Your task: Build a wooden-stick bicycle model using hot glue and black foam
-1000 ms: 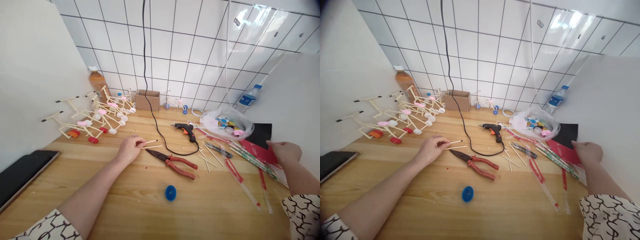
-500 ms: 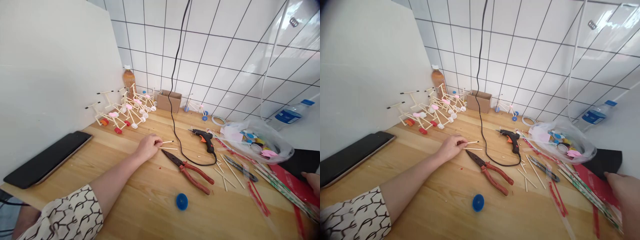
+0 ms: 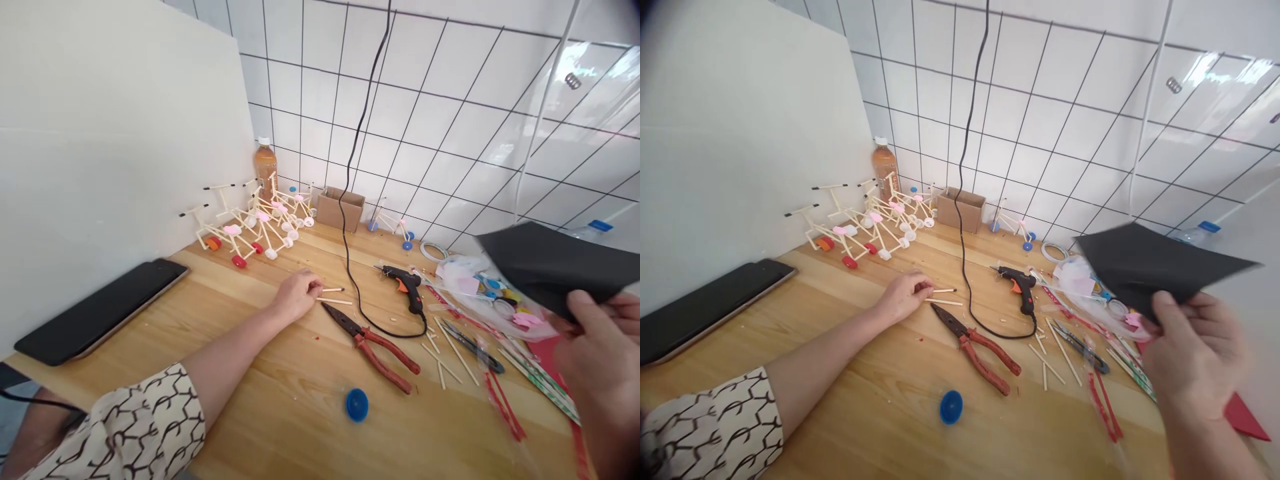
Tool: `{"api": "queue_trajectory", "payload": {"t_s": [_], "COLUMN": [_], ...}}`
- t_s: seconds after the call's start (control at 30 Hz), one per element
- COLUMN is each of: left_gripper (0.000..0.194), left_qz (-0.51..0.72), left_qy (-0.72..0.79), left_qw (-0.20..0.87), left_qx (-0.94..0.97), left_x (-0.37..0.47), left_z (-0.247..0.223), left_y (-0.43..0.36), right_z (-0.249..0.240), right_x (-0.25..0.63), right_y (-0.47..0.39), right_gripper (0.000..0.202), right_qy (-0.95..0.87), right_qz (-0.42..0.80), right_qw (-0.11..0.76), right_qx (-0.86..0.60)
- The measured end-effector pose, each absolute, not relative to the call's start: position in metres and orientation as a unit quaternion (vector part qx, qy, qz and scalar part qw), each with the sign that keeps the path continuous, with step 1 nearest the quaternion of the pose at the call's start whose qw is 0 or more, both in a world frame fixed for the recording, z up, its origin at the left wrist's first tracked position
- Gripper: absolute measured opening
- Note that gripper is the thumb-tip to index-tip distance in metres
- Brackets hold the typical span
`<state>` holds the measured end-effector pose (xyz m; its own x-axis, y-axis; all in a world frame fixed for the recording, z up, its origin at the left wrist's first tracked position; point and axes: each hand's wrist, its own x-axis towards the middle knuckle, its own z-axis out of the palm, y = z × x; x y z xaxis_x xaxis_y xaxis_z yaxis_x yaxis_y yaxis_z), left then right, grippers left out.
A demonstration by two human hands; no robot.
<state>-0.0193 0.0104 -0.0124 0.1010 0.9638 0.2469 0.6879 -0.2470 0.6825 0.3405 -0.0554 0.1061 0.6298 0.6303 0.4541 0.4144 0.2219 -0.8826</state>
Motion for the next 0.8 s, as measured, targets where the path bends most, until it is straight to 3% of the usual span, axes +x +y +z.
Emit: {"api": "queue_trajectory", "payload": {"t_s": [0.17, 0.37, 0.43, 0.67, 0.8], "left_gripper": [0.017, 0.054, 0.056, 0.029, 0.029], "left_qz": [0.438, 0.507, 0.523, 0.518, 0.517], "left_qy": [0.545, 0.403, 0.334, 0.310, 0.352], "left_qw": [0.254, 0.618, 0.682, 0.722, 0.718], "left_qx": [0.669, 0.445, 0.387, 0.339, 0.305], "left_x": [-0.018, -0.010, -0.009, -0.015, -0.015], "left_z": [-0.003, 0.010, 0.014, 0.020, 0.022], "left_y": [0.007, 0.001, -0.001, -0.004, -0.004], "right_z": [0.097, 0.062, 0.054, 0.041, 0.038], "right_x": [0.247, 0.205, 0.199, 0.192, 0.195], "right_y": [-0.057, -0.048, -0.045, -0.043, -0.042], "right_gripper": [0.020, 0.013, 0.011, 0.014, 0.019], "right_qy": [-0.444, -0.481, -0.484, -0.494, -0.503], "right_qz": [0.389, 0.502, 0.519, 0.579, 0.589], "right_qw": [0.635, 0.559, 0.542, 0.477, 0.433], "right_qx": [-0.498, -0.452, -0.450, -0.439, -0.461]}}
